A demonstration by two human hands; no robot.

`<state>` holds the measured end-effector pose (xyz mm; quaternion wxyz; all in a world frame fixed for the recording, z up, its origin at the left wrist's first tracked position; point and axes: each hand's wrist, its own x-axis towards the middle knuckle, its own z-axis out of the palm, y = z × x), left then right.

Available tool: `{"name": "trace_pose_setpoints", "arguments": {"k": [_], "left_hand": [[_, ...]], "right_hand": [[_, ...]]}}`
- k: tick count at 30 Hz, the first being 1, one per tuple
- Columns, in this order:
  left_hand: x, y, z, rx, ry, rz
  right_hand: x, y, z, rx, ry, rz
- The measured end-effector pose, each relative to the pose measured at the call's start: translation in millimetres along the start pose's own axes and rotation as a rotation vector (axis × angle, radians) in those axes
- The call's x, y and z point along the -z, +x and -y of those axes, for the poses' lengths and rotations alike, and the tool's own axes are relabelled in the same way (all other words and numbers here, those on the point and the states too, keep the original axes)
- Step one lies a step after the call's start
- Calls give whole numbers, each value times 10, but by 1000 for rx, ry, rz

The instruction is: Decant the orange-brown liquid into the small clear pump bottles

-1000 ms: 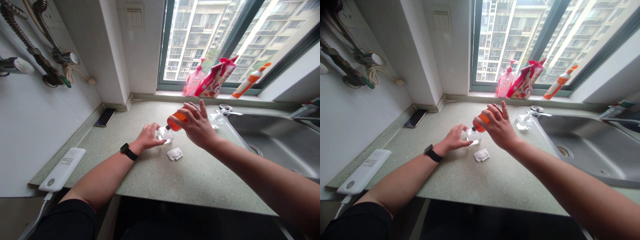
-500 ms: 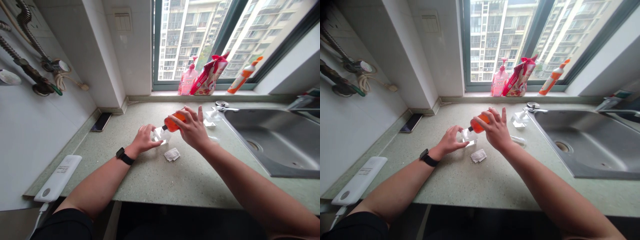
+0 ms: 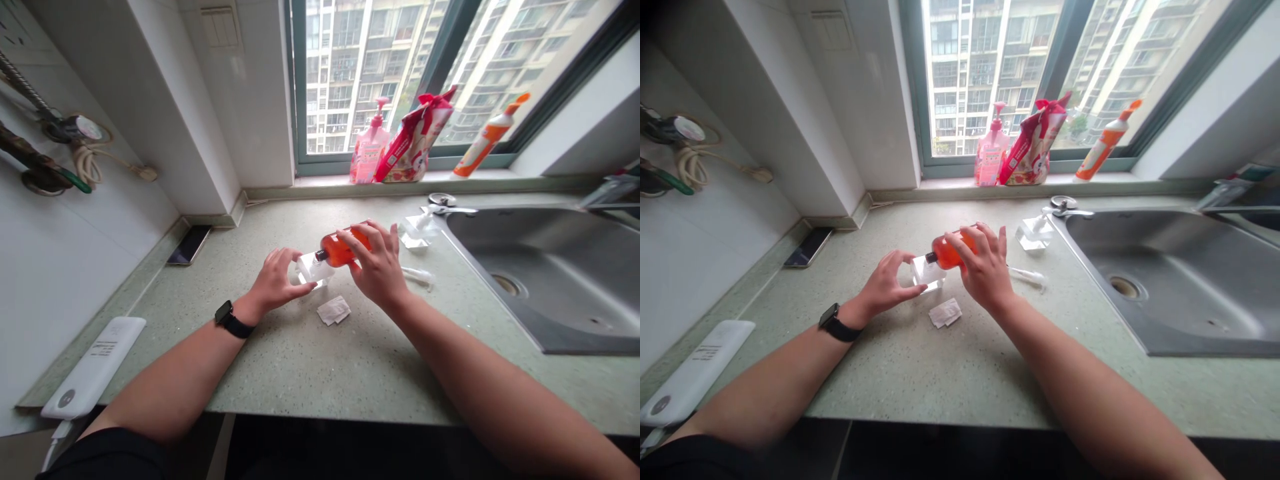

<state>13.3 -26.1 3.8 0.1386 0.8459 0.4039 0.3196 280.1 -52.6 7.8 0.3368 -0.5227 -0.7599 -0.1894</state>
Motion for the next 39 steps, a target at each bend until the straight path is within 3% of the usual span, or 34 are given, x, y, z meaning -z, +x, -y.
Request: {"name": "trace_pose_setpoints", "arguments": {"k": [8, 13, 19, 23, 30, 39], "left_hand": [[17, -9, -15, 19, -14, -1], [14, -1, 18, 53, -33, 17], [14, 5, 56, 47, -31, 40], [22, 8, 73, 52, -29, 56], [1, 24, 102, 57, -37, 62], [-6, 23, 102, 77, -46, 81]], "right_hand": [[27, -12, -87, -87, 158, -44], [65, 66, -349, -195, 283, -63], [-6, 101, -787, -509, 468, -93], [-8, 105, -931, -673, 567, -77], [-30, 96, -952, -781, 533, -27], [-112, 44, -950, -792, 396, 67]]}}
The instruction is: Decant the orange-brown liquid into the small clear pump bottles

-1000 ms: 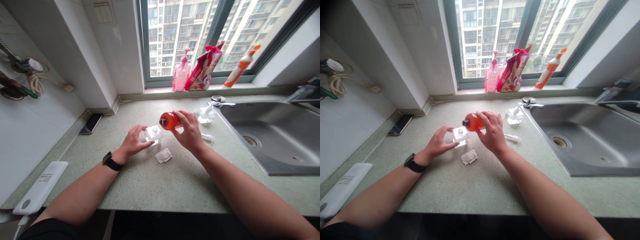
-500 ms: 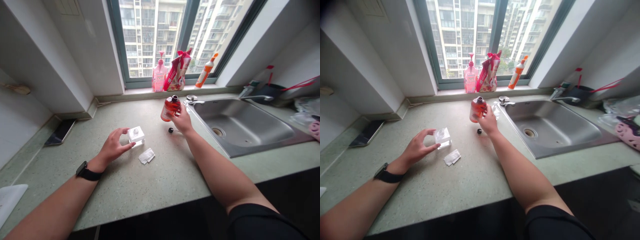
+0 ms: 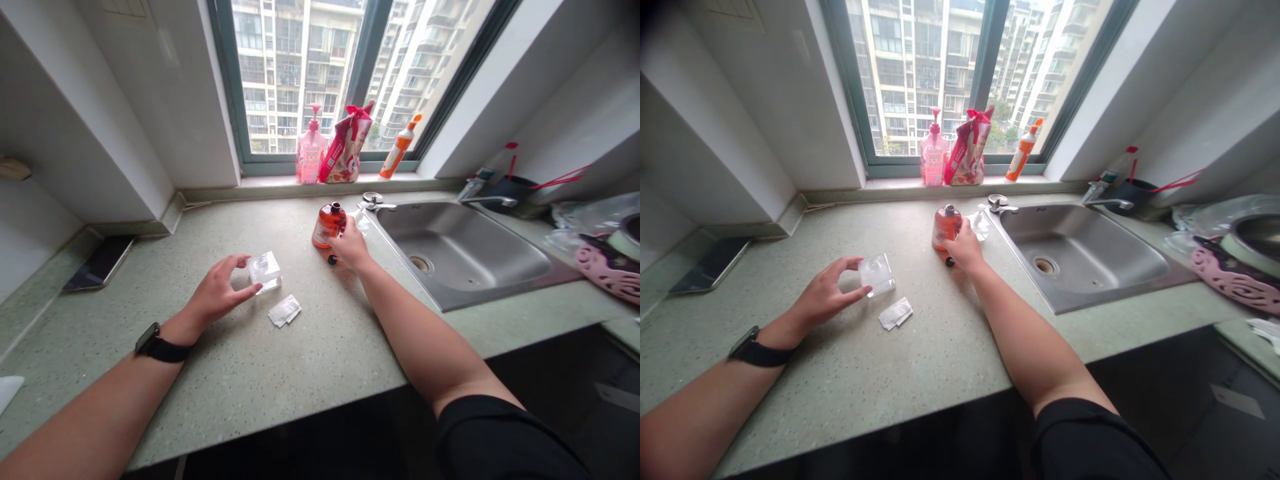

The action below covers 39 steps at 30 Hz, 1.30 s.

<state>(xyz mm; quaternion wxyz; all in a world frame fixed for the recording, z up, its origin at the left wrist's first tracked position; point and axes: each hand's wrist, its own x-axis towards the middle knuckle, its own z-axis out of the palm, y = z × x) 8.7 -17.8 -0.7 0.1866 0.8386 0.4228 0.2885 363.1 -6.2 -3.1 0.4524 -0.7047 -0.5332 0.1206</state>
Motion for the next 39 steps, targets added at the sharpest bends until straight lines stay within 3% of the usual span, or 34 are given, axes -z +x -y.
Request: {"name": "trace_pose_setpoints", "arguments": {"k": [7, 10, 15, 17, 22, 25, 30, 39], "left_hand": [[-9, 4, 1, -6, -10, -4], [-14, 5, -3, -4, -17, 2], [-4, -2, -30, 6, -41, 10], [4, -3, -44, 5, -47, 16], [6, -2, -54, 6, -47, 11], [-4, -5, -40, 3, -55, 10], [-8, -9, -36, 13, -73, 12], [-34, -24, -3, 19, -60, 10]], "right_hand": [[-59, 33, -30, 4, 116, 28], [1, 37, 13, 40, 81, -28], [191, -155, 323, 370, 52, -285], [234, -285, 475, 490, 52, -161], [165, -511, 658, 698, -18, 579], [68, -563, 650, 712, -110, 811], [-53, -635, 611, 672, -212, 958], [-112, -705, 615, 625, -117, 1014]]}}
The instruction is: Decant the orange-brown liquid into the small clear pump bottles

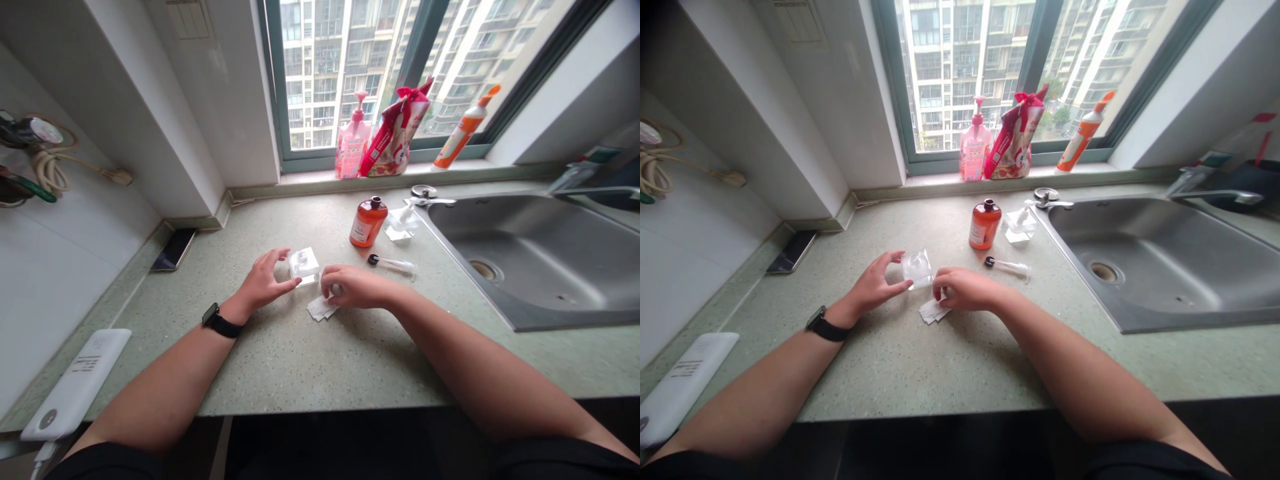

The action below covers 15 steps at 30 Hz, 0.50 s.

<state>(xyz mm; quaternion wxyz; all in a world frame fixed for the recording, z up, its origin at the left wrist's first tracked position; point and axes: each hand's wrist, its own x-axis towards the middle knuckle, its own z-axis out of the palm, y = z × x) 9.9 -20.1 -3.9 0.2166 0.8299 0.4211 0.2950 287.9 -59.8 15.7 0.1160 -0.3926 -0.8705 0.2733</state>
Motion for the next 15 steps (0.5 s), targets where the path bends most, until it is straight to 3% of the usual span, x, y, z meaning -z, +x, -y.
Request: {"name": "trace_pose_setpoints", "arguments": {"k": [4, 11, 15], "left_hand": [[-5, 2, 24, 6, 22, 11], [10, 32, 31, -42, 15, -5], [23, 36, 28, -79, 5, -23]], "right_hand": [[9, 7, 36, -66, -2, 9], [24, 11, 82, -49, 46, 46], [107, -24, 0, -27, 210, 76]]}}
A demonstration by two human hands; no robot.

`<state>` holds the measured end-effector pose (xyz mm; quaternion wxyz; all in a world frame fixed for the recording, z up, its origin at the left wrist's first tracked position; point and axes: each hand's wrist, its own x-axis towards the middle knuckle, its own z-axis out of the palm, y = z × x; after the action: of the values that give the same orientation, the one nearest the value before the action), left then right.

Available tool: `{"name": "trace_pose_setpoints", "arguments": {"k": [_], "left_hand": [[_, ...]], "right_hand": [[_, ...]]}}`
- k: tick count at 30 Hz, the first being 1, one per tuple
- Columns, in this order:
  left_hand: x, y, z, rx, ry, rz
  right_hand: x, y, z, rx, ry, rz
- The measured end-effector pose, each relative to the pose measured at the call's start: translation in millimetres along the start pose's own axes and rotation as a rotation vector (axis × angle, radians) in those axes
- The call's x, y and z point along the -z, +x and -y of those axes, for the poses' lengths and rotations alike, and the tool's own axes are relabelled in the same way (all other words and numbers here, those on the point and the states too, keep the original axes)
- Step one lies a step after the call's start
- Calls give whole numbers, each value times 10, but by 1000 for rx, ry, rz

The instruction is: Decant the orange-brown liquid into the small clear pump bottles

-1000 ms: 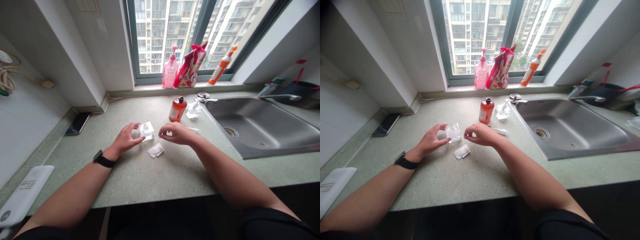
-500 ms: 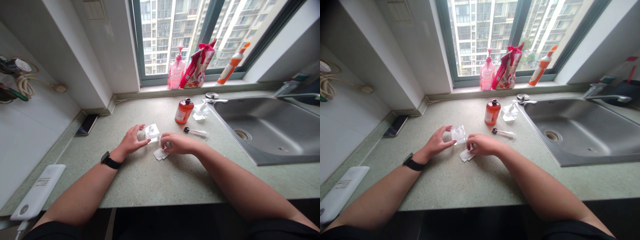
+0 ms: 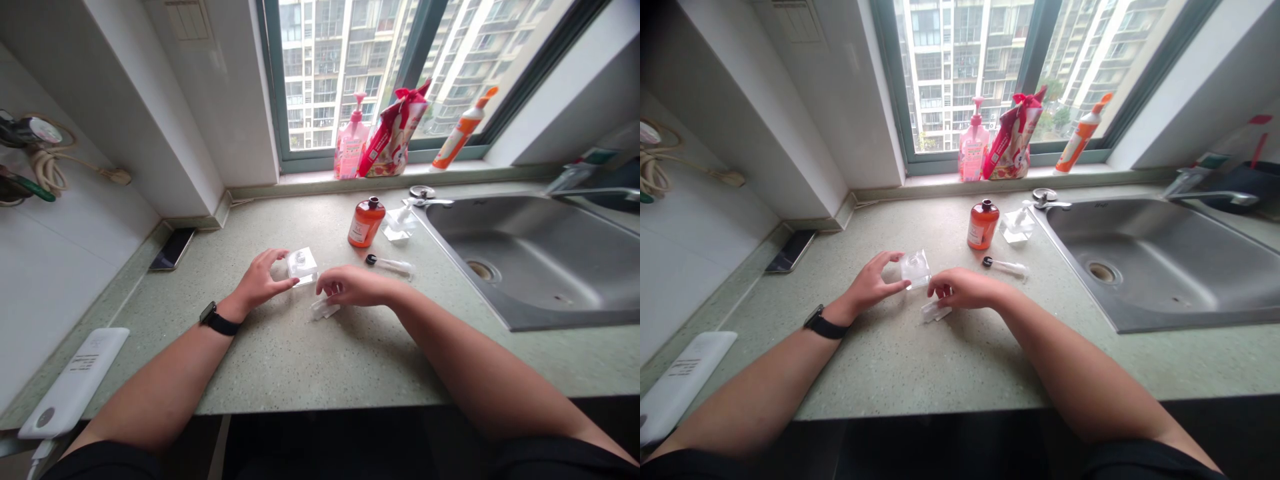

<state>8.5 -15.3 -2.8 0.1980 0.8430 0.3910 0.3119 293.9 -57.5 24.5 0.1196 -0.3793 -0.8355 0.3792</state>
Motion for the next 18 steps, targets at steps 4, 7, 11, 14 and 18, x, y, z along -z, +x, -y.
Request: {"name": "trace_pose_setpoints", "arguments": {"k": [4, 7, 11, 14, 18], "left_hand": [[12, -7, -24, -42, 6, -15], [25, -11, -54, -65, 14, -21], [40, -14, -90, -72, 26, 4], [36, -18, -97, -68, 33, 13], [15, -18, -70, -69, 34, 13]], "right_hand": [[134, -39, -98, 73, 310, -123], [150, -10, -126, 69, 472, -391], [43, 77, -81, 62, 322, -799], [-2, 99, -66, 69, 101, -916], [58, 42, -146, -48, -177, -820]]}}
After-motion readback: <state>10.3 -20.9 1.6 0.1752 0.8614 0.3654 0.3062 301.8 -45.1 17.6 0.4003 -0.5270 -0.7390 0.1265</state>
